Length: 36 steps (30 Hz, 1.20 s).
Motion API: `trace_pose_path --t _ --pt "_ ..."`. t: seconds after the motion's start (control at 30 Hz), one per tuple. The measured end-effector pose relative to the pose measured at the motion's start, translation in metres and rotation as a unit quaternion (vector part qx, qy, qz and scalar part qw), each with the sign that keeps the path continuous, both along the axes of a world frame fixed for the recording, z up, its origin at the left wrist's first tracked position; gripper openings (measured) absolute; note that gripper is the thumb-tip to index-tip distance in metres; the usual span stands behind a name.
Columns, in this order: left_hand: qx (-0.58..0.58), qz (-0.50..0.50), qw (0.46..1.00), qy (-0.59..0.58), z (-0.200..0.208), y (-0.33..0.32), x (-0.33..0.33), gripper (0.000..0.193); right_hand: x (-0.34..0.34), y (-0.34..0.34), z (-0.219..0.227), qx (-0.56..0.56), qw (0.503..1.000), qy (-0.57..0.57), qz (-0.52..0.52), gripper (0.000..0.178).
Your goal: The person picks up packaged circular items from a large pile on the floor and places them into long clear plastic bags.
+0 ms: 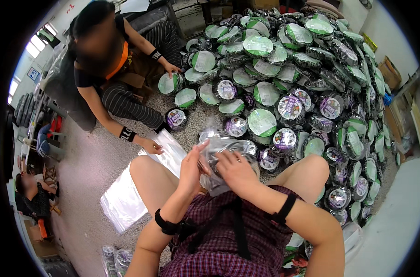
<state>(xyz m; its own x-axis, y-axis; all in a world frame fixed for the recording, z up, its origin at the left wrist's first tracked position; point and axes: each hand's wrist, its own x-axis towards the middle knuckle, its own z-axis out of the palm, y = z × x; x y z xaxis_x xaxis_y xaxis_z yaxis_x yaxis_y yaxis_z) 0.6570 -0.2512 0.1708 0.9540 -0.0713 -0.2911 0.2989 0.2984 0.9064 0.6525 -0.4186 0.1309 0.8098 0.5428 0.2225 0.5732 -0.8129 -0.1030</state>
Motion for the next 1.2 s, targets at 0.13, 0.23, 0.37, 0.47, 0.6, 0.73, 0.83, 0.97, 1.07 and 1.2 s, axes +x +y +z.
trace_pose_path --t 0.13,0.23,0.37,0.47,0.6,0.73,0.83,0.97,1.07,1.2 --pt "0.081 -0.221 0.965 -0.117 0.012 -0.048 -0.049 0.029 0.044 0.008 -0.020 0.038 0.974 0.171 0.140 0.062" --pt "-0.075 -0.344 0.929 -0.113 0.045 -0.067 -0.087 0.042 0.090 -0.004 -0.027 0.140 0.958 0.238 0.076 0.060" --pt "-0.181 -0.491 0.849 -0.065 0.060 -0.055 -0.095 0.045 0.083 -0.004 -0.084 0.114 0.991 0.054 -0.052 0.063" --pt "-0.221 -0.578 0.783 -0.059 0.092 -0.061 -0.109 0.038 0.076 0.002 -0.115 0.095 0.967 0.229 -0.058 0.070" --pt "-0.236 -0.576 0.778 -0.081 0.112 -0.067 -0.109 0.024 0.028 0.014 -0.138 0.028 0.891 0.450 -0.052 0.088" --pt "0.339 -0.433 0.747 -0.374 0.056 -0.068 -0.079 0.023 -0.018 0.014 -0.144 -0.052 0.945 0.320 -0.042 0.042" --pt "0.422 -0.397 0.765 -0.283 0.049 -0.032 -0.060 0.029 -0.042 -0.032 -0.032 0.046 0.876 0.476 0.064 0.030" --pt "0.513 -0.287 0.770 -0.248 0.054 0.026 -0.037 0.029 -0.033 -0.120 0.100 0.380 0.857 0.345 0.049 0.027" --pt "0.554 -0.212 0.769 -0.237 0.074 0.053 -0.022 0.029 -0.007 -0.214 0.074 0.379 0.847 0.190 -0.322 0.042" --pt "0.614 -0.184 0.718 -0.271 0.049 0.090 -0.001 0.010 0.025 -0.271 -0.047 0.023 0.970 0.040 -0.241 0.068"
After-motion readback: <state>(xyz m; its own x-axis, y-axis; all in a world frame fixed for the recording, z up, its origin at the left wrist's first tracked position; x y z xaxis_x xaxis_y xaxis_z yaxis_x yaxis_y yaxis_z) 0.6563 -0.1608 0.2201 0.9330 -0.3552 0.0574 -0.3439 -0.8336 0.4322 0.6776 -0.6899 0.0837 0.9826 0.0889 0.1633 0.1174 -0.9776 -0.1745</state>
